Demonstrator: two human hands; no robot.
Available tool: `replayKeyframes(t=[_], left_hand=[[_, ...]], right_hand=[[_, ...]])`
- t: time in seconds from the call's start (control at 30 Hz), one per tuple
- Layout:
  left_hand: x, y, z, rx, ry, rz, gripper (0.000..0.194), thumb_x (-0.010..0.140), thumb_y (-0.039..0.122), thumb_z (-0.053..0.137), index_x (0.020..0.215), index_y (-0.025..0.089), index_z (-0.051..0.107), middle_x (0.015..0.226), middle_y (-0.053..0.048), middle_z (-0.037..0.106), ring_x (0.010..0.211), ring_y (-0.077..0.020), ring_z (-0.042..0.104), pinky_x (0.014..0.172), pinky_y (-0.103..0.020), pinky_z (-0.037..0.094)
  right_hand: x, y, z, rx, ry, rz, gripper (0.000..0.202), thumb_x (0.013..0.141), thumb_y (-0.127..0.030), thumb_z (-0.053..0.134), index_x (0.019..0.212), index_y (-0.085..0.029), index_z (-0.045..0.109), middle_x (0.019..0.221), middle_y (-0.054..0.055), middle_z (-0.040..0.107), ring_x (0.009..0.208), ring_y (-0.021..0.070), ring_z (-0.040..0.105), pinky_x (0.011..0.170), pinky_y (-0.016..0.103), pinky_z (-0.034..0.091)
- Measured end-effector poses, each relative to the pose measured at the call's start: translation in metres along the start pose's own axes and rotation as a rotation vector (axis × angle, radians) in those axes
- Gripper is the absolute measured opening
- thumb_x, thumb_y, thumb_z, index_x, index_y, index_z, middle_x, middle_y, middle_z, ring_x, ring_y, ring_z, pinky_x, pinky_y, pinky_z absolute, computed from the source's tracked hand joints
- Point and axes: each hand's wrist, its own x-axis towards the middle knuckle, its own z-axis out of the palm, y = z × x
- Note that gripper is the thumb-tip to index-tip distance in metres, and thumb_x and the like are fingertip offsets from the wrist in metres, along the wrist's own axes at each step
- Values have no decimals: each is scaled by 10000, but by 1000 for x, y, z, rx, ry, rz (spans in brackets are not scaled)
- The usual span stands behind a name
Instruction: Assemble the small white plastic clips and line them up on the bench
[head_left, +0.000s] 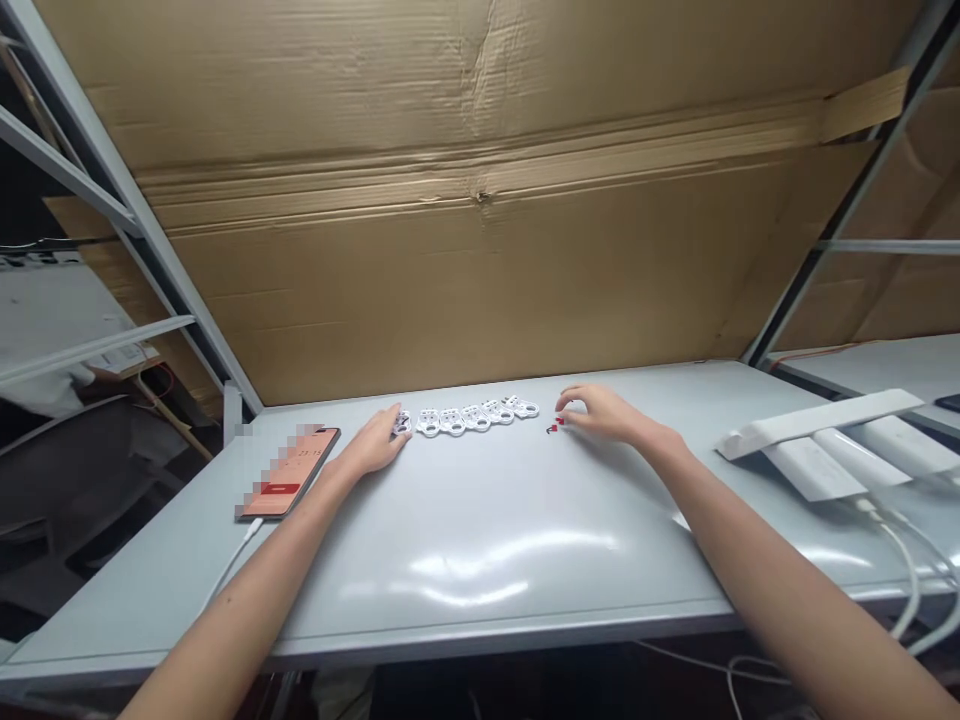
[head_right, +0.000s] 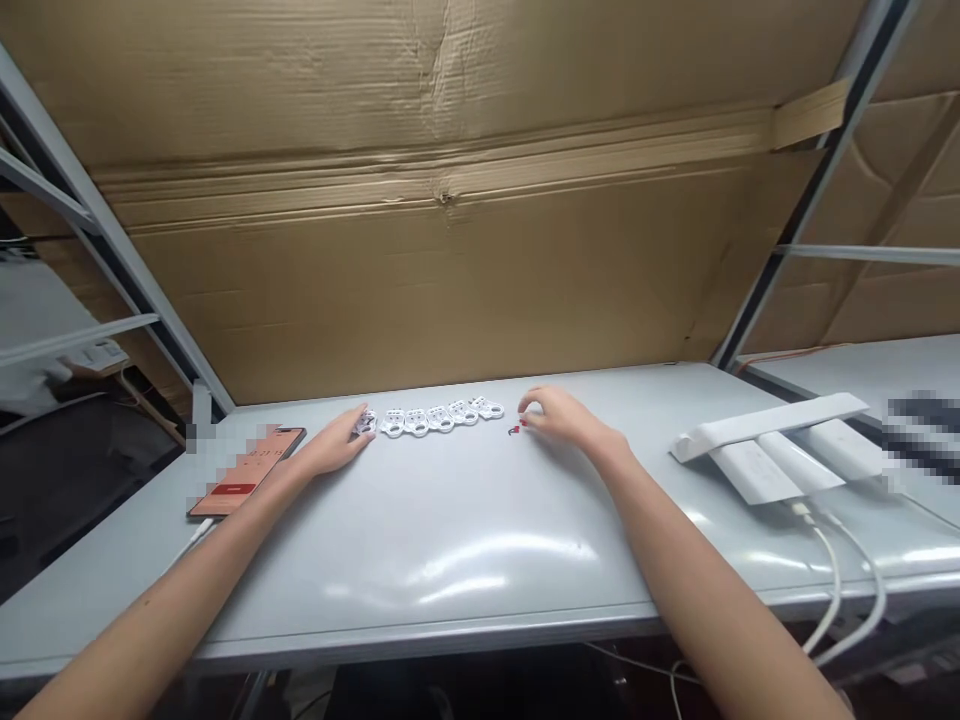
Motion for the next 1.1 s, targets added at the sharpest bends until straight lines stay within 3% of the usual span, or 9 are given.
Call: replayKeyframes(t=[0.23, 0.33, 0.53, 0.73, 0.9, 1.0, 1.1], left_hand=[[-3, 18, 4, -26, 34, 62, 709, 812, 351, 518, 1477, 150, 376, 1587, -150, 290, 1486, -319, 192, 1188, -464, 244], [-8, 33, 9, -2, 7, 142, 645, 861, 378, 489, 1464, 169, 396, 1585, -145, 297, 1490, -326, 176, 1190, -550, 159], [-15, 46, 10, 32, -31, 201, 499, 950, 367, 404, 1413, 189, 458, 1537, -123, 402, 1484, -310, 211, 1183, -580, 147], [-15, 43, 10, 17, 39, 200, 386, 936, 350, 457, 1293, 236, 552, 1440, -97, 525, 1441, -326, 317, 1172, -593, 178], [-13, 43, 11, 32, 94, 223, 369, 922, 343, 479, 1251, 206, 571, 1320, -110, 612, 1352, -337, 435, 1144, -562, 268], [-11, 44, 13, 55, 114, 231, 422, 925, 342, 478, 1307, 173, 537, 1388, -146, 550, 1355, -321, 432, 1147, -514, 289], [-10, 44, 14, 74, 53, 203, 472, 947, 352, 454, 1387, 183, 469, 1502, -141, 439, 1428, -335, 326, 1160, -552, 241]], right_hand=[[-5, -14, -4, 4, -64, -107, 168, 825, -316, 585, 888, -260, 731, 1122, 56, 686, 984, 260, 647, 798, 337, 504], [-6, -17, -2, -7, -73, -104, 169, 821, -277, 579, 837, -265, 746, 1156, 59, 681, 1018, 271, 646, 797, 334, 511], [-3, -13, 7, 17, -57, -61, 187, 824, -284, 570, 801, -251, 752, 1230, 75, 658, 1089, 300, 631, 860, 373, 510], [-3, -14, 9, 43, -8, -77, 187, 843, -326, 556, 792, -232, 709, 1247, 74, 651, 1137, 297, 605, 896, 378, 496], [-3, -20, 9, 186, 104, -19, 188, 855, -358, 550, 877, -237, 692, 1065, 57, 723, 978, 264, 659, 810, 363, 507], [-1, -31, 12, 326, 163, 16, 205, 855, -384, 562, 837, -215, 677, 931, 60, 739, 816, 232, 677, 700, 333, 510], [0, -46, 17, 488, 207, 57, 162, 846, -343, 596, 892, -207, 671, 879, 61, 740, 820, 221, 688, 645, 301, 519]])
